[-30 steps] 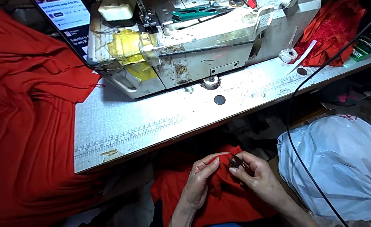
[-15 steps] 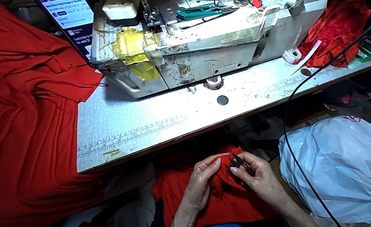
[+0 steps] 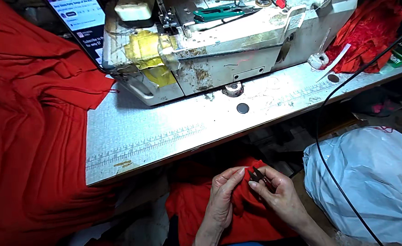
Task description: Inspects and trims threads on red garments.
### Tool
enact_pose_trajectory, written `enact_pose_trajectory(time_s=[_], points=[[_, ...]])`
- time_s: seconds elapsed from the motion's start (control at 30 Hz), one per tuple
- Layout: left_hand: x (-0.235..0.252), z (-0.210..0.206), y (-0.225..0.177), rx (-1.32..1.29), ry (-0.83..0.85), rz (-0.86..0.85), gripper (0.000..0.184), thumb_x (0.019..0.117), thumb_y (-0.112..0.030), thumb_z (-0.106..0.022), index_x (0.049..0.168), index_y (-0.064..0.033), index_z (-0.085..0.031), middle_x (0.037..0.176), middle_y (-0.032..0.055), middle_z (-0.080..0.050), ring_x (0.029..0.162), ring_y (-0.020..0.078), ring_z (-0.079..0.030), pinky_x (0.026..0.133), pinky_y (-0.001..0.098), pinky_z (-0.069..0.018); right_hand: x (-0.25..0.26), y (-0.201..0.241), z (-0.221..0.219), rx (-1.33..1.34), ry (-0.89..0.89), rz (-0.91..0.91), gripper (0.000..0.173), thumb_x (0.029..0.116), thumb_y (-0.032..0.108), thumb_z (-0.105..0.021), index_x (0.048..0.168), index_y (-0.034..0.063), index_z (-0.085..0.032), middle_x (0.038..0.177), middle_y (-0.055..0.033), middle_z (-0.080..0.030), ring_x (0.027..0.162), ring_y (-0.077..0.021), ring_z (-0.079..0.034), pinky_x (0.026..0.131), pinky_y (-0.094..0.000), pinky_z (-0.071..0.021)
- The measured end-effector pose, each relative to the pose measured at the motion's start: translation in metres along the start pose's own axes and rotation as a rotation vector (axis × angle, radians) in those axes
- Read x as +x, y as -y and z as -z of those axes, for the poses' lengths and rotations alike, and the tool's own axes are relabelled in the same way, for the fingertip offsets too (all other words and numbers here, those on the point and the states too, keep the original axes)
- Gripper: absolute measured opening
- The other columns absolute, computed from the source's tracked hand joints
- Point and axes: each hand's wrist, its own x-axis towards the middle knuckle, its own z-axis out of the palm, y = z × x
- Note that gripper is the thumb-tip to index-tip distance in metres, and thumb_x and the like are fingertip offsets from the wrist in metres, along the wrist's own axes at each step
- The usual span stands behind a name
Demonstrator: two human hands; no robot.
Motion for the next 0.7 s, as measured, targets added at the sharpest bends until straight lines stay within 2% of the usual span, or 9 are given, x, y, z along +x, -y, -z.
enact_pose_trajectory(time_s=[0.33, 0.57, 0.7], points=[[0.0003, -0.0006, 0.0005, 0.013, 0.014, -0.006, 0.020, 0.0983, -0.007, -0.059, 0.098, 0.0015, -0.077, 0.091, 0.0121, -0.075, 0.085, 0.0127, -0.072, 0.080, 0.0274, -0.0593, 0.0008, -0.0011, 0.0023, -0.040, -0.006, 0.031, 0.013, 0.0932, 0.018, -0.069, 0.100, 0.0067, -0.070, 0.072, 0.0075, -0.059, 0.058, 0.0029, -0.050, 0.052, -0.0126, -0.0415], [0.0001, -0.0002, 0.0017, 0.002, 0.010, -0.005, 0.021, 0.0983, -0.007, -0.058, 0.098, 0.0026, -0.077, 0.091, 0.0129, -0.075, 0.085, 0.0134, -0.072, 0.079, 0.0275, -0.0594, 0.0005, -0.0026, -0.0007, 0.010, -0.018, 0.009, 0.013, 0.0936, 0.017, -0.069, 0.100, 0.0061, -0.070, 0.069, 0.0064, -0.059, 0.055, 0.0009, -0.050, 0.049, -0.0142, -0.0423], [-0.0002, -0.0009, 0.0004, -0.007, -0.005, 0.011, 0.021, 0.0983, -0.008, -0.058, 0.098, 0.0022, -0.077, 0.091, 0.0130, -0.075, 0.084, 0.0137, -0.072, 0.079, 0.0280, -0.0595, 0.0006, -0.0047, -0.0014, -0.023, -0.027, 0.065, 0.013, 0.0933, 0.017, -0.069, 0.100, 0.0053, -0.070, 0.072, 0.0064, -0.061, 0.058, 0.0025, -0.052, 0.053, -0.0130, -0.0432]])
